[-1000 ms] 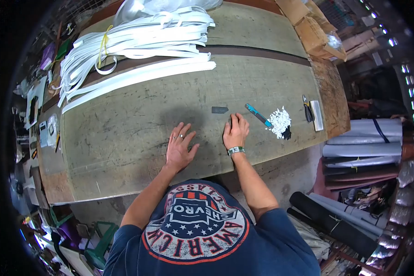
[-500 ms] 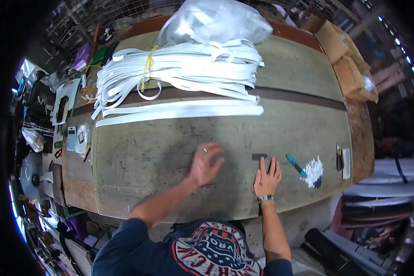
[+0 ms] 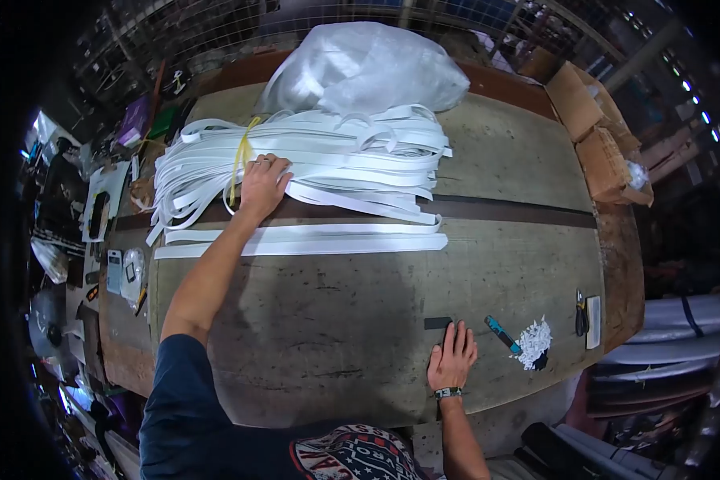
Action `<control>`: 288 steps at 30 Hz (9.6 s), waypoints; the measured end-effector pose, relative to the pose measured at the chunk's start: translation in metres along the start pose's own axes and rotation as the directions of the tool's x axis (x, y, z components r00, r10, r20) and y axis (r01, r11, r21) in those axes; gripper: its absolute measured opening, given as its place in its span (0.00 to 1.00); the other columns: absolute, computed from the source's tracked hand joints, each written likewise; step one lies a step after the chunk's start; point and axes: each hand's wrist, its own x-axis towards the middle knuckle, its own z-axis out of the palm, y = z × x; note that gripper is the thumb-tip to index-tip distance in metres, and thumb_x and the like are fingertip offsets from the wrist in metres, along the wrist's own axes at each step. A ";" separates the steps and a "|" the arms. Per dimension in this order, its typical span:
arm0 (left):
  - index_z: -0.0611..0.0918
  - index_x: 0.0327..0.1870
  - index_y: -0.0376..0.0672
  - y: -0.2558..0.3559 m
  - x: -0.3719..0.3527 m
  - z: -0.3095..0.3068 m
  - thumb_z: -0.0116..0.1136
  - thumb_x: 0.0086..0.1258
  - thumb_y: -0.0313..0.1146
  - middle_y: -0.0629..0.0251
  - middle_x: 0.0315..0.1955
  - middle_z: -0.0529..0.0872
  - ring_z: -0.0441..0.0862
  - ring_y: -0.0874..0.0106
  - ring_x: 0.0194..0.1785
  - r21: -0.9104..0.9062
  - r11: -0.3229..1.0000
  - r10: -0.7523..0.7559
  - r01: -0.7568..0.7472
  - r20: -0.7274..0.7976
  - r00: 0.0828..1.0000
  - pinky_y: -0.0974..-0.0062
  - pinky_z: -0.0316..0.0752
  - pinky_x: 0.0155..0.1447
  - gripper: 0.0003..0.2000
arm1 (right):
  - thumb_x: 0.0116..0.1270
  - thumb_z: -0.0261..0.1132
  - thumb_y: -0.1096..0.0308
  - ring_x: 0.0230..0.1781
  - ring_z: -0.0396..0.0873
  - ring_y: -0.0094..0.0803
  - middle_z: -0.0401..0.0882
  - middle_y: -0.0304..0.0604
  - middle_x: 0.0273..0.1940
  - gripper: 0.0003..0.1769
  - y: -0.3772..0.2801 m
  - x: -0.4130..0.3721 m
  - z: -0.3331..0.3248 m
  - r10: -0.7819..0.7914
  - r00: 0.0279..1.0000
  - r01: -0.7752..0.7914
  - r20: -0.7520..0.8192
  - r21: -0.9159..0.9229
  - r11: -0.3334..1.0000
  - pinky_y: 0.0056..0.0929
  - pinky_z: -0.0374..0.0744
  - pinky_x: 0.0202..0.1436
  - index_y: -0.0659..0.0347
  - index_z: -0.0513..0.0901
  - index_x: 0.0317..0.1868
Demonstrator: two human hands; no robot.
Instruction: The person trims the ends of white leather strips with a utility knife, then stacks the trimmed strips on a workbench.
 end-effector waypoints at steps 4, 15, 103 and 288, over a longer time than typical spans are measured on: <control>0.87 0.56 0.52 0.009 0.028 -0.013 0.72 0.71 0.42 0.64 0.54 0.86 0.82 0.60 0.60 0.011 0.997 0.080 -0.080 -0.186 0.979 0.57 0.73 0.63 0.15 | 0.82 0.53 0.54 0.85 0.58 0.65 0.61 0.57 0.87 0.37 -0.002 -0.002 -0.002 -0.011 1.000 0.011 -0.004 0.001 1.000 0.68 0.55 0.86 0.57 0.66 0.87; 0.88 0.61 0.55 0.002 0.061 -0.008 0.74 0.70 0.40 0.57 0.61 0.86 0.79 0.58 0.72 0.029 0.999 -0.032 0.027 0.175 0.984 0.56 0.71 0.74 0.19 | 0.80 0.57 0.54 0.84 0.61 0.64 0.64 0.57 0.85 0.37 0.000 0.001 -0.004 -0.016 0.999 0.019 -0.042 0.057 0.998 0.68 0.56 0.85 0.58 0.69 0.85; 0.79 0.79 0.44 -0.022 -0.454 -0.171 0.55 0.87 0.53 0.48 0.83 0.71 0.66 0.51 0.86 0.451 0.688 -0.654 0.569 0.046 0.755 0.50 0.61 0.86 0.29 | 0.79 0.65 0.64 0.79 0.73 0.57 0.80 0.55 0.75 0.24 0.073 0.010 -0.002 -0.360 0.919 0.377 -0.162 0.090 0.922 0.58 0.69 0.81 0.54 0.85 0.72; 0.86 0.68 0.53 0.494 -0.242 -0.001 0.65 0.65 0.25 0.69 0.58 0.81 0.78 0.64 0.64 -0.117 0.989 -0.066 0.094 0.226 0.972 0.51 0.68 0.83 0.27 | 0.83 0.65 0.67 0.38 0.86 0.48 0.85 0.52 0.39 0.10 0.175 0.073 -0.071 -0.543 0.828 0.155 0.142 0.872 0.464 0.39 0.81 0.43 0.68 0.86 0.49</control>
